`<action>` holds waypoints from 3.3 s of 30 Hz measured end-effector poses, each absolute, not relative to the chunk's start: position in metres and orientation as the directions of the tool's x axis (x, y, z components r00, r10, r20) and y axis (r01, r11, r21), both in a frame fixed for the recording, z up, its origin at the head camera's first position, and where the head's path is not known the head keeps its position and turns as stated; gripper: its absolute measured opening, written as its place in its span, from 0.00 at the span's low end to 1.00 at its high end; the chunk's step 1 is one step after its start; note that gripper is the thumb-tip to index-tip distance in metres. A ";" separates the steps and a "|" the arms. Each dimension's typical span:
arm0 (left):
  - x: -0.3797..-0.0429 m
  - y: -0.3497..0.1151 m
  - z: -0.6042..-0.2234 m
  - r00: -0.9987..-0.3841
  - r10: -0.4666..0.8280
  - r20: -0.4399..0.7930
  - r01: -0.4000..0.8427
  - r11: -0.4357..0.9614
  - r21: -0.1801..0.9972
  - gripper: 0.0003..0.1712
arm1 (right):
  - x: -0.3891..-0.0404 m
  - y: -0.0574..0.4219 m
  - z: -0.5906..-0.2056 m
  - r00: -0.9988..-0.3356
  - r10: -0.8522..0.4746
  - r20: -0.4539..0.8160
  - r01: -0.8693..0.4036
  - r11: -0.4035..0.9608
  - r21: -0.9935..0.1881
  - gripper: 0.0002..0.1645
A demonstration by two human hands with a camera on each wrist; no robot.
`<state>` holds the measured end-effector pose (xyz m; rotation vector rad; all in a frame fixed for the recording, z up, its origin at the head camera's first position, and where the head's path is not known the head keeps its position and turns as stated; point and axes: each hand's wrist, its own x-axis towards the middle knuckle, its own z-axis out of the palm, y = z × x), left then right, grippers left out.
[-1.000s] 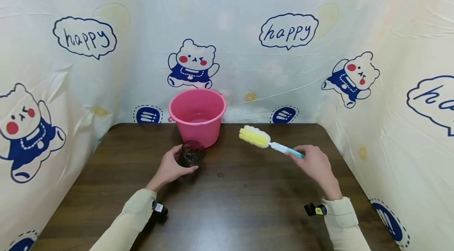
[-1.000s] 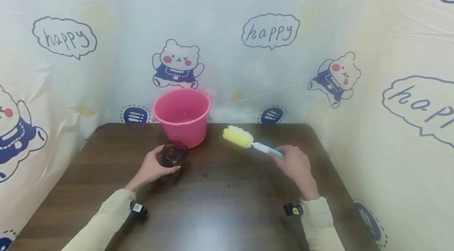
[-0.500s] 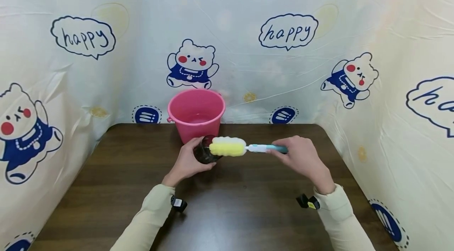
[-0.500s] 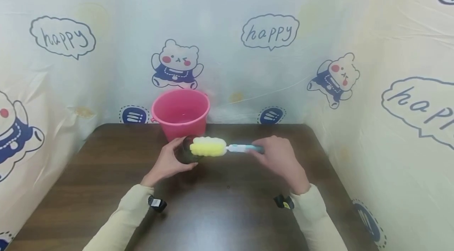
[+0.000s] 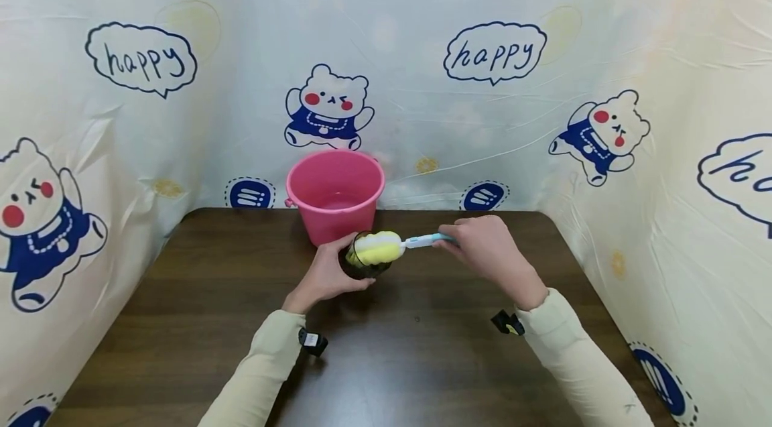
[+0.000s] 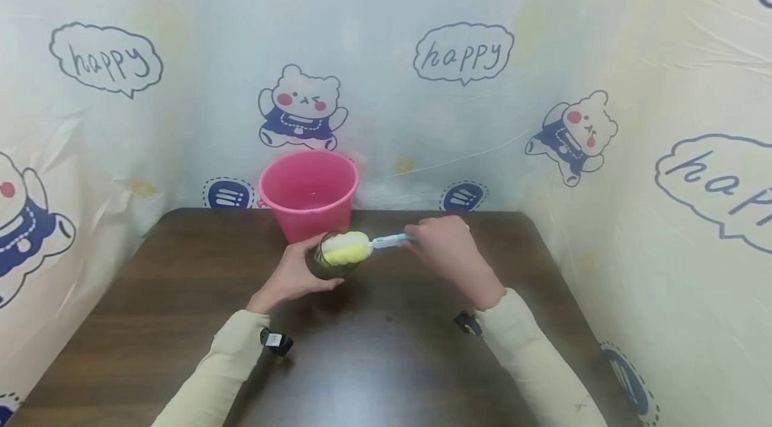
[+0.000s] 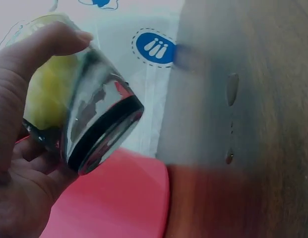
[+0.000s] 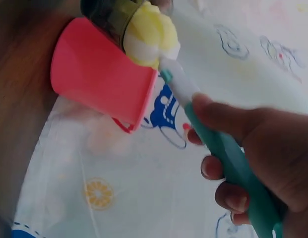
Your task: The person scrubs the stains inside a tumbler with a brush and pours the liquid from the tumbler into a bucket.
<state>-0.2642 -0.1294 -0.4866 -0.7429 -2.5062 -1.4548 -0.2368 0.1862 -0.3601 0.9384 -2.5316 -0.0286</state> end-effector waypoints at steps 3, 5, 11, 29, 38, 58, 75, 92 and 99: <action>-0.266 -0.131 -0.484 -0.868 0.355 0.346 0.480 0.426 0.767 0.49 | -0.235 0.180 -0.355 -0.645 -0.669 0.370 -0.629 0.740 0.240 0.14; -0.267 -0.130 -0.482 -0.869 0.365 0.333 0.477 0.444 0.759 0.50 | -0.235 0.177 -0.350 -0.625 -0.699 0.347 -0.651 0.712 0.262 0.15; -0.267 -0.122 -0.483 -0.874 0.400 0.276 0.455 0.474 0.754 0.54 | -0.244 0.172 -0.342 -0.643 -0.707 0.295 -0.665 0.706 0.241 0.15; -0.263 -0.112 -0.489 -0.893 0.367 0.261 0.425 0.496 0.757 0.54 | -0.241 0.168 -0.343 -0.778 -0.615 0.124 -0.595 0.787 0.164 0.15; -0.265 -0.105 -0.497 -0.912 0.344 0.224 0.369 0.445 0.816 0.57 | -0.246 0.163 -0.330 -0.821 -0.565 0.083 -0.554 0.823 0.127 0.13; -0.271 -0.098 -0.497 -0.915 0.319 0.246 0.366 0.402 0.839 0.56 | -0.260 0.161 -0.311 -0.867 -0.496 -0.048 -0.497 0.868 0.004 0.13; -0.271 -0.106 -0.492 -0.917 0.306 0.254 0.366 0.401 0.840 0.58 | -0.253 0.173 -0.329 -0.894 -0.415 0.170 -0.421 0.907 0.001 0.32; -0.267 -0.108 -0.492 -0.923 0.308 0.231 0.350 0.424 0.835 0.58 | -0.252 0.182 -0.348 -0.839 -0.485 0.246 -0.497 0.868 0.016 0.25; -0.267 -0.108 -0.493 -0.923 0.307 0.234 0.352 0.421 0.836 0.58 | -0.252 0.184 -0.347 -0.846 -0.469 0.255 -0.482 0.876 0.013 0.25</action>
